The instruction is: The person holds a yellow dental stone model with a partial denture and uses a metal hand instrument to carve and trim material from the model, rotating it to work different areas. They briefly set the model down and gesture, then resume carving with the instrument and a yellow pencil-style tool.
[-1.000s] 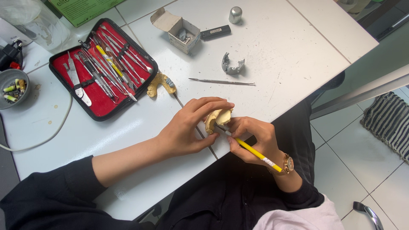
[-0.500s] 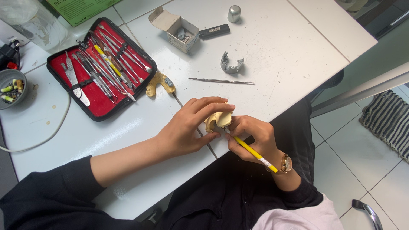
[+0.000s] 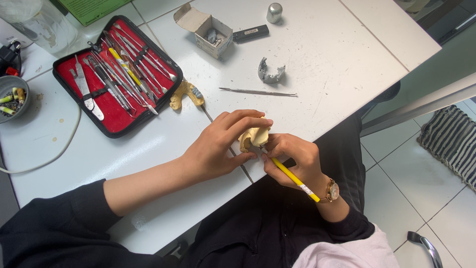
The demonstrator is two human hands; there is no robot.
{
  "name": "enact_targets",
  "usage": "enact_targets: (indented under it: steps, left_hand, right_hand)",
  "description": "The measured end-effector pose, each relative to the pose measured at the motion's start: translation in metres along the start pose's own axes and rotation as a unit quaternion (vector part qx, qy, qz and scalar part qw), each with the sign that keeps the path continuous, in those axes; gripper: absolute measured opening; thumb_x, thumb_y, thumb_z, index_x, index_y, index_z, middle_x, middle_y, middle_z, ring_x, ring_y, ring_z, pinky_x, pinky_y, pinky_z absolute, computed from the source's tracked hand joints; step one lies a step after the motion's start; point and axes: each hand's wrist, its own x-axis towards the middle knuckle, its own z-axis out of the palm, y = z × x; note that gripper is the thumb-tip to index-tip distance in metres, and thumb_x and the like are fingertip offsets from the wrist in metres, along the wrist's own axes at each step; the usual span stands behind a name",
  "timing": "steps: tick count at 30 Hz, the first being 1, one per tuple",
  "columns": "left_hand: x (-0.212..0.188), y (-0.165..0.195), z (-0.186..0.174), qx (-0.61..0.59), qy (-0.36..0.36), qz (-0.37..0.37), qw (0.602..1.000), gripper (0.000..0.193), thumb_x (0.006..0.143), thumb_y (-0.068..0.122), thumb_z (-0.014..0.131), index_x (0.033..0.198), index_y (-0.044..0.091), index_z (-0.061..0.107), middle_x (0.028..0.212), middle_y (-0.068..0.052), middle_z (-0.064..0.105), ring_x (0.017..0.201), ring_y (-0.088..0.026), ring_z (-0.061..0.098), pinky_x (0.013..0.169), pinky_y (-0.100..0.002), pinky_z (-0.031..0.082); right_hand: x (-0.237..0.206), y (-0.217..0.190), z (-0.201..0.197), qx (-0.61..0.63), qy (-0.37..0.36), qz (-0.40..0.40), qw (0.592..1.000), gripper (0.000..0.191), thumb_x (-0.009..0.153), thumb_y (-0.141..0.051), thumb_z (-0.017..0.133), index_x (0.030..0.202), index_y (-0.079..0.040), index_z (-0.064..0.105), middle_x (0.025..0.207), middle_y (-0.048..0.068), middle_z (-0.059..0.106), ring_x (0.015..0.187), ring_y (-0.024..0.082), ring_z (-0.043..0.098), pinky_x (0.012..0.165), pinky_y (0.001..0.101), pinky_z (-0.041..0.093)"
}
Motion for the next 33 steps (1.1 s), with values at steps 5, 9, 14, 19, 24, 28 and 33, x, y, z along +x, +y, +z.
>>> enact_targets:
  steps: [5, 9, 14, 19, 24, 28, 33]
  left_hand:
    - [0.000, -0.001, 0.001, -0.007, 0.001, -0.008, 1.000, 0.074, 0.070, 0.010, 0.090, 0.135, 0.018, 0.056, 0.139, -0.007, 0.058, 0.127, -0.029, 0.060, 0.105, -0.042, 0.053]
    - [0.000, 0.000, 0.002, -0.010, 0.003, -0.011, 1.000, 0.074, 0.069, 0.012, 0.091, 0.134, 0.018, 0.056, 0.139, -0.007, 0.057, 0.126, -0.029, 0.061, 0.104, -0.041, 0.054]
    - [0.000, 0.001, 0.001, -0.022, 0.010, -0.006, 1.000, 0.074, 0.069, 0.009, 0.091, 0.134, 0.017, 0.056, 0.139, -0.007, 0.057, 0.127, -0.029, 0.061, 0.105, -0.040, 0.055]
    - [-0.003, 0.002, 0.002, -0.022, 0.011, -0.013, 1.000, 0.074, 0.068, 0.009, 0.091, 0.134, 0.016, 0.056, 0.139, -0.007, 0.058, 0.126, -0.029, 0.062, 0.101, -0.039, 0.057]
    - [0.000, 0.001, 0.001, -0.064, 0.015, -0.031, 0.997, 0.070, 0.072, 0.008, 0.091, 0.133, 0.017, 0.057, 0.140, -0.008, 0.057, 0.126, -0.025, 0.063, 0.088, -0.031, 0.064]
    - [0.001, -0.001, -0.002, -0.092, 0.013, -0.025, 0.995, 0.072, 0.072, 0.006, 0.090, 0.134, 0.015, 0.055, 0.140, -0.010, 0.055, 0.124, -0.025, 0.064, 0.088, -0.029, 0.065]
    - [0.008, -0.006, -0.003, -0.126, 0.051, 0.000, 0.991, 0.074, 0.075, 0.005, 0.090, 0.136, 0.011, 0.049, 0.140, -0.011, 0.054, 0.126, -0.025, 0.063, 0.093, -0.032, 0.060]
  right_hand:
    - [0.000, -0.001, 0.001, -0.010, 0.003, -0.001, 1.000, 0.022, 0.079, -0.001, 0.079, 0.082, -0.005, 0.058, 0.100, 0.015, 0.077, 0.087, 0.023, 0.079, 0.072, 0.0286, 0.063]
    - [-0.001, -0.002, 0.001, -0.023, 0.005, -0.004, 1.000, 0.022, 0.078, 0.000, 0.079, 0.081, -0.005, 0.057, 0.098, 0.015, 0.076, 0.086, 0.023, 0.079, 0.071, 0.0286, 0.063]
    - [-0.001, -0.001, 0.000, -0.006, 0.003, 0.010, 1.000, 0.022, 0.077, 0.000, 0.079, 0.079, -0.004, 0.058, 0.095, 0.016, 0.076, 0.082, 0.022, 0.079, 0.070, 0.0273, 0.063]
    - [-0.004, 0.000, 0.002, -0.003, 0.010, -0.004, 1.000, 0.021, 0.077, 0.001, 0.077, 0.080, -0.004, 0.057, 0.097, 0.018, 0.076, 0.087, 0.025, 0.079, 0.072, 0.0291, 0.063]
    - [-0.003, 0.002, 0.001, 0.019, 0.014, -0.002, 1.000, 0.020, 0.078, 0.001, 0.075, 0.081, -0.006, 0.057, 0.094, 0.016, 0.076, 0.091, 0.025, 0.080, 0.075, 0.0300, 0.064]
    - [-0.002, 0.002, 0.001, 0.025, 0.016, -0.005, 1.000, 0.020, 0.082, 0.001, 0.074, 0.083, -0.006, 0.056, 0.083, 0.010, 0.072, 0.098, 0.027, 0.080, 0.082, 0.0329, 0.065]
    - [0.001, 0.008, -0.002, 0.046, 0.024, -0.022, 0.998, 0.017, 0.084, 0.001, 0.073, 0.087, -0.007, 0.058, 0.083, 0.009, 0.071, 0.104, 0.032, 0.078, 0.082, 0.0338, 0.066]
